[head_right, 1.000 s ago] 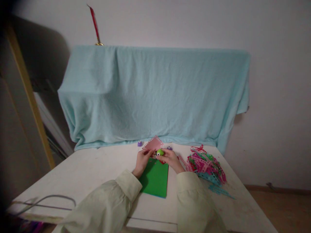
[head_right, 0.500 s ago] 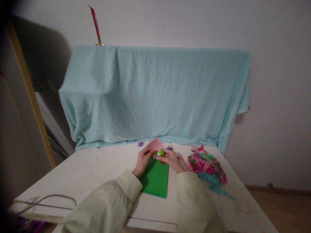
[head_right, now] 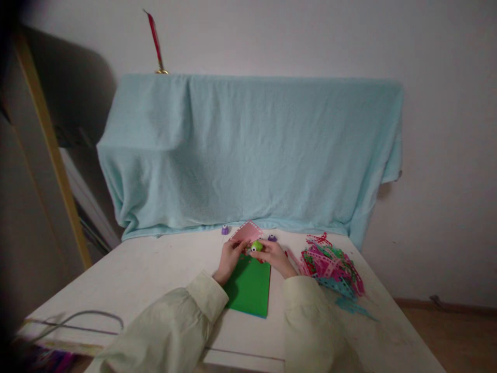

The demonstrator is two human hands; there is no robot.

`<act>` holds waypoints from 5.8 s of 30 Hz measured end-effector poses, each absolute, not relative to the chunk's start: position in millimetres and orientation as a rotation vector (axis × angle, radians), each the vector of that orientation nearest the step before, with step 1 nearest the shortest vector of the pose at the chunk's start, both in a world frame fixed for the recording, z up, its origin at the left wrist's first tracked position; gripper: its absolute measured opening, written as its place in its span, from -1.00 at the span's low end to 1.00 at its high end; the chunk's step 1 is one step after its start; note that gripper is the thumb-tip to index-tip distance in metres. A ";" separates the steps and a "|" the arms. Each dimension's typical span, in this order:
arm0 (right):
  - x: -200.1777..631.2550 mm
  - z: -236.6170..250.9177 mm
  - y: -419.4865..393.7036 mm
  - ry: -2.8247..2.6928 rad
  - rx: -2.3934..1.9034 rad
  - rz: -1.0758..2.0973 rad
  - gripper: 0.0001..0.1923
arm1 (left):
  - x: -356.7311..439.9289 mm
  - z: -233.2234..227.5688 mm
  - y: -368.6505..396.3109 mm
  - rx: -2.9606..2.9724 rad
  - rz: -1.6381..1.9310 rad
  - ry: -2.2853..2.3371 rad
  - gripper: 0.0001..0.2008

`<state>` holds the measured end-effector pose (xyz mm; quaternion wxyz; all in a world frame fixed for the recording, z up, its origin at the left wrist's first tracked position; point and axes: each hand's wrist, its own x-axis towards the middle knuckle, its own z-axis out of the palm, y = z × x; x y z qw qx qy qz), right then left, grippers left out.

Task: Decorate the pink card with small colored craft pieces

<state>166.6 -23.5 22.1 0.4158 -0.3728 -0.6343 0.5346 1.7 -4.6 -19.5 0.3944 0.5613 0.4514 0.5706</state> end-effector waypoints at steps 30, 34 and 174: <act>167.8 17.2 -20.7 -1.578 -0.950 1.368 -0.48 | 3.7 -21.7 -4.2 1.520 1.427 1.138 -0.61; 168.4 13.7 -18.2 -1.594 -0.955 1.355 -0.48 | 4.1 -22.2 -3.8 1.529 1.418 1.146 -0.62; 172.0 -7.9 -3.7 -1.617 -0.978 1.336 -0.54 | 6.7 -23.1 -8.9 1.638 1.354 1.205 -0.61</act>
